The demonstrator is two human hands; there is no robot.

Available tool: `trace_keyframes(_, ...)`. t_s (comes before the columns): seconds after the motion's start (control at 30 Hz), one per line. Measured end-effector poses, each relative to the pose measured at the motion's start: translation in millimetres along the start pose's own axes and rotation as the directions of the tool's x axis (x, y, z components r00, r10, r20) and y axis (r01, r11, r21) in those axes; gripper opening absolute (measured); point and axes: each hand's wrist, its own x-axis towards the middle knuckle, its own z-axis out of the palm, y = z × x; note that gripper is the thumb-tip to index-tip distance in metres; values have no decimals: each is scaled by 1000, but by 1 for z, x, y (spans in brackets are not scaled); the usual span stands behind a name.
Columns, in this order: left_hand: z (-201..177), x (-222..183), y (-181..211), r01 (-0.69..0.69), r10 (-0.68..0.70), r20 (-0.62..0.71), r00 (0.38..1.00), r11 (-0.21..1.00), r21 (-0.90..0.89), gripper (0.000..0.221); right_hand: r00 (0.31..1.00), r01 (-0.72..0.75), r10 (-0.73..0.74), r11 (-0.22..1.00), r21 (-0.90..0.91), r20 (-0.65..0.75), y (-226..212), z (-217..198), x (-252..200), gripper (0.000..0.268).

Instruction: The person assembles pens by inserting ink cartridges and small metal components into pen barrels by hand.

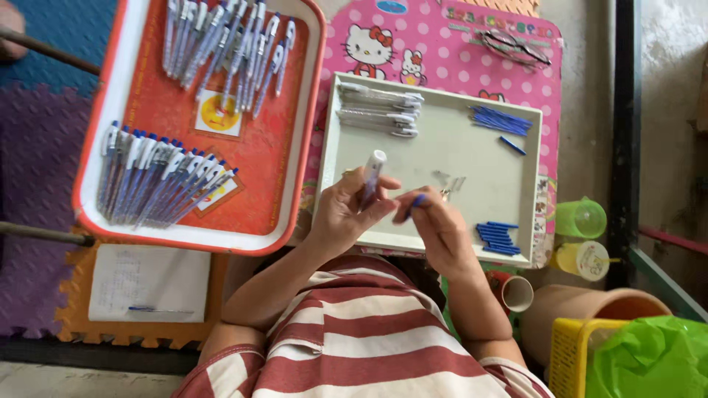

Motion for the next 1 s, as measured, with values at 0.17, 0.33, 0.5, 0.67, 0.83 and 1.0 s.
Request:
trace_keyframes(0.17, 0, 8, 12, -26, 26, -3, 1000, 998, 64, 15, 999, 46, -43, 993, -110, 27, 9, 1, -2, 21)
trace_keyframes(0.33, -9, 0, -10, 40, -44, -95, 995, 998, -44, 15, 996, 31, -17, 986, 161, -91, 19, 1, -10, 35)
trace_keyframes(0.5, -8, -2, -10, 84, -94, -68, 993, 987, -140, 15, 967, 103, -69, 986, 129, -245, 27, 1, -14, 20)
trace_keyframes(0.67, -11, -10, -5, 93, -90, 25, 996, 970, -226, 28, 959, 169, -120, 969, 179, -255, -9, -4, 28, 22)
trace_keyframes(0.83, -10, -16, 11, 118, -75, 191, 979, 968, -224, 36, 984, 146, -120, 966, 213, -131, -39, -18, 74, 21)
trace_keyframes(1.0, -14, -17, 22, 122, -72, 266, 961, 977, -178, 32, 993, 44, -65, 978, 205, 100, -55, -22, 98, 24)
